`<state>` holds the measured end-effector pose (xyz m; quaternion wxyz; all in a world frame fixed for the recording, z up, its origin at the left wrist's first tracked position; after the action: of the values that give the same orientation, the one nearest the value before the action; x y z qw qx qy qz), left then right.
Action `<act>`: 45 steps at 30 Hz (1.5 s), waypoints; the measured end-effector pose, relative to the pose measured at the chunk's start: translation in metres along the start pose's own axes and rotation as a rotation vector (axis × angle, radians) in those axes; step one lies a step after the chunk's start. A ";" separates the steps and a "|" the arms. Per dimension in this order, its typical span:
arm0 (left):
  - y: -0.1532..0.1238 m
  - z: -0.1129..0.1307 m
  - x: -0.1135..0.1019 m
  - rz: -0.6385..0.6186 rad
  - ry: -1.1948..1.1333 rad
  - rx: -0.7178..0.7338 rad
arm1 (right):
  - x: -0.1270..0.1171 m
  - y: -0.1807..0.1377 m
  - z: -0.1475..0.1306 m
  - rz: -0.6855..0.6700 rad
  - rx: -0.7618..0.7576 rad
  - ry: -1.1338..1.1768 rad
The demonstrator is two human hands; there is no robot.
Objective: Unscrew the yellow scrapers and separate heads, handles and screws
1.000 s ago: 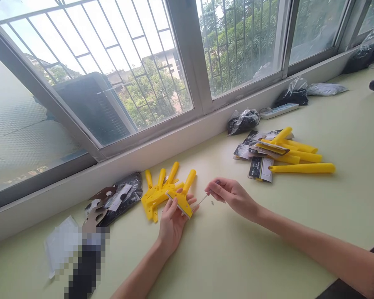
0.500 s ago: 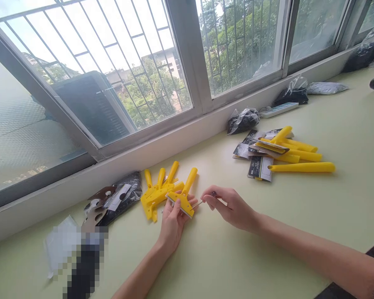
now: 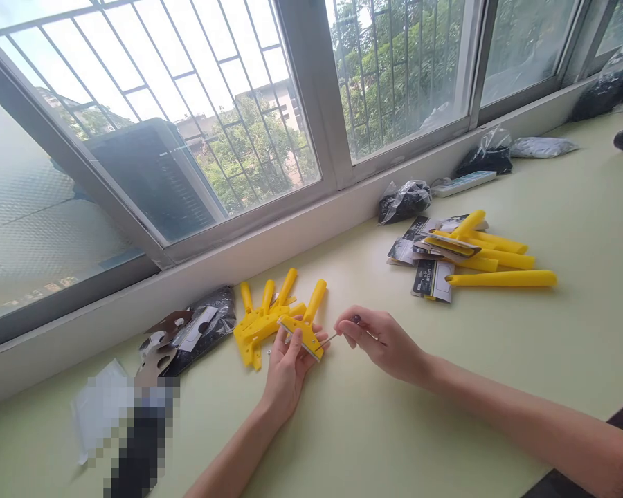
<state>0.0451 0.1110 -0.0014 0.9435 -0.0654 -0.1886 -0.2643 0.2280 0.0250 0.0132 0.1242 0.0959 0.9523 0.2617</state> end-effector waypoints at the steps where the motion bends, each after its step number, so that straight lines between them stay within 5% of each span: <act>1: 0.000 0.000 0.000 -0.002 0.001 -0.001 | 0.000 0.000 0.000 0.006 0.000 0.000; 45: -0.003 0.003 0.003 -0.007 0.024 -0.002 | -0.001 0.001 0.000 0.069 0.026 -0.038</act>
<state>0.0451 0.1080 0.0021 0.9447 -0.0622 -0.1773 -0.2687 0.2285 0.0252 0.0141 0.1317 0.1353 0.9492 0.2518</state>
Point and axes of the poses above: each hand's wrist, its own y-axis towards the middle knuckle, its own x-axis out of the palm, z = x × y, the point moved 2 cm from there along y, towards the middle knuckle, and after that the axes turned 2 degrees about z, right-handed, at the moved point
